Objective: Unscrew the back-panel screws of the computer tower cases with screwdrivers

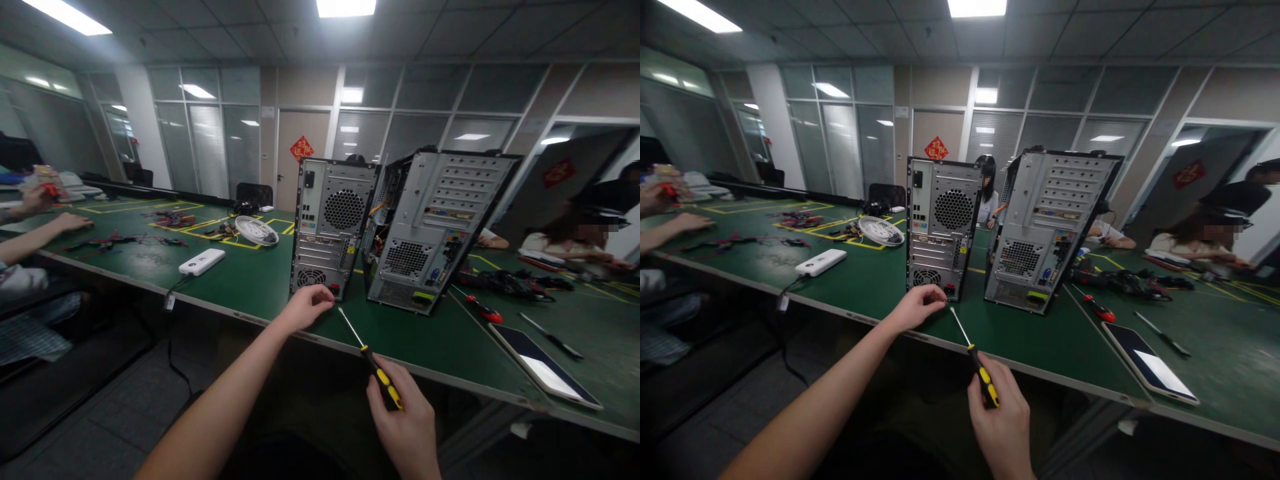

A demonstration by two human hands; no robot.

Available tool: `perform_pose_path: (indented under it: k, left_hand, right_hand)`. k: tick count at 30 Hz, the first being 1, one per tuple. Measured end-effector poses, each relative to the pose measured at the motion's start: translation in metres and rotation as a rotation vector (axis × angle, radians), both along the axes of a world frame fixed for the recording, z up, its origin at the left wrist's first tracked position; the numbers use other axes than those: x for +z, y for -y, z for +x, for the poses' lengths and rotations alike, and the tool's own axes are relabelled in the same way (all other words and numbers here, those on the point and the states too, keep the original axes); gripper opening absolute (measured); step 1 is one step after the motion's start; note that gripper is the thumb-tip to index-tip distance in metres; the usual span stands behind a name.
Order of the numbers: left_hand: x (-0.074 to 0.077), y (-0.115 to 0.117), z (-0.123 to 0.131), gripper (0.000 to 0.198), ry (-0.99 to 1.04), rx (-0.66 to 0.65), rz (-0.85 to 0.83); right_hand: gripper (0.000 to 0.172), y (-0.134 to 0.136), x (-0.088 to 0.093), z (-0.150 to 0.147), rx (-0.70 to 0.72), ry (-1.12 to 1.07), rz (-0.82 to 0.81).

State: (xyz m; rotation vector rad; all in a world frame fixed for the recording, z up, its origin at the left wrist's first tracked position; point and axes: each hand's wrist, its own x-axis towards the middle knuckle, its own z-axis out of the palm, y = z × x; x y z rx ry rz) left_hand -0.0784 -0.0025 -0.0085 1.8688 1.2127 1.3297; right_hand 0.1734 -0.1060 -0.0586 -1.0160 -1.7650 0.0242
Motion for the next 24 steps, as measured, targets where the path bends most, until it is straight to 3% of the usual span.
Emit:
perform_pose_path:
  k: [24]
  left_hand:
    - [0.0035, -0.0001, -0.0006, 0.015, -0.112, -0.096, -0.024]
  right_hand:
    - [0.033, 0.0004, -0.0012, -0.0025, 0.049, 0.005, 0.060]
